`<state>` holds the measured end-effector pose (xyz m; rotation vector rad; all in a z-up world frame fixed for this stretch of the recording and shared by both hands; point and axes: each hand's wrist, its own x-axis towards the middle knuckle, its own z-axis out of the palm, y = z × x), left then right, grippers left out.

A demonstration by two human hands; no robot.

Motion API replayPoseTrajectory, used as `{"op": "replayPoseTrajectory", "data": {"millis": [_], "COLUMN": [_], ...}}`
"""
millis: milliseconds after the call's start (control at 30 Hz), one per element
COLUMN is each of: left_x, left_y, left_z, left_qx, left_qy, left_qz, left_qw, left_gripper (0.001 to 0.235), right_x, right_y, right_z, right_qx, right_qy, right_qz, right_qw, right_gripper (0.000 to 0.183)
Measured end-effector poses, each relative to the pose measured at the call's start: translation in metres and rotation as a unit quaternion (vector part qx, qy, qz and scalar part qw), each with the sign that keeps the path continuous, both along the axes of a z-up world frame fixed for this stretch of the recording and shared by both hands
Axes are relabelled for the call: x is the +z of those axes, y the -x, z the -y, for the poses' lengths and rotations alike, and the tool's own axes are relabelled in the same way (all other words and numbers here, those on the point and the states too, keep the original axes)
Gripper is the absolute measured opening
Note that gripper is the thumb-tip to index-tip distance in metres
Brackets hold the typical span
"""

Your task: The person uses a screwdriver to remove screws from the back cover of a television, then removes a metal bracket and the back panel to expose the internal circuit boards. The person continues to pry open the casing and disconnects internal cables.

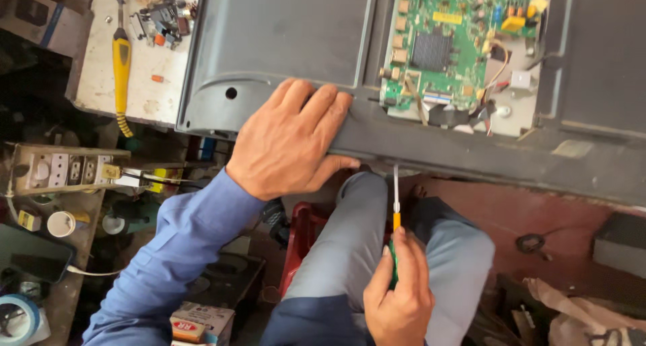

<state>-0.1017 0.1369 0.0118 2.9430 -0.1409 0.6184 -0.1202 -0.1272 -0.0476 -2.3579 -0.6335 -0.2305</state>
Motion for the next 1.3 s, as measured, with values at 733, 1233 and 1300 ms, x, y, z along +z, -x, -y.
{"op": "replayPoseTrajectory", "data": {"millis": [733, 1233, 1300], "left_x": [-0.018, -0.015, -0.017], "left_y": [0.001, -0.007, -0.005], "left_z": [-0.004, -0.009, -0.007], "left_qx": [-0.017, -0.047, -0.047], "left_qy": [-0.048, -0.071, -0.065], "left_qz": [0.072, 0.056, 0.05], "left_qw": [0.996, 0.995, 0.996], "left_gripper": [0.079, 0.078, 0.077], "right_x": [0.15, 0.125, 0.122], "right_y": [-0.11, -0.072, -0.071], "right_z": [-0.043, -0.006, -0.003], "right_qx": [0.032, 0.069, 0.071], "right_qy": [0.327, 0.172, 0.165], "right_qz": [-0.308, -0.255, -0.249], "right_qw": [0.893, 0.949, 0.952], "right_gripper": [0.031, 0.033, 0.035]}}
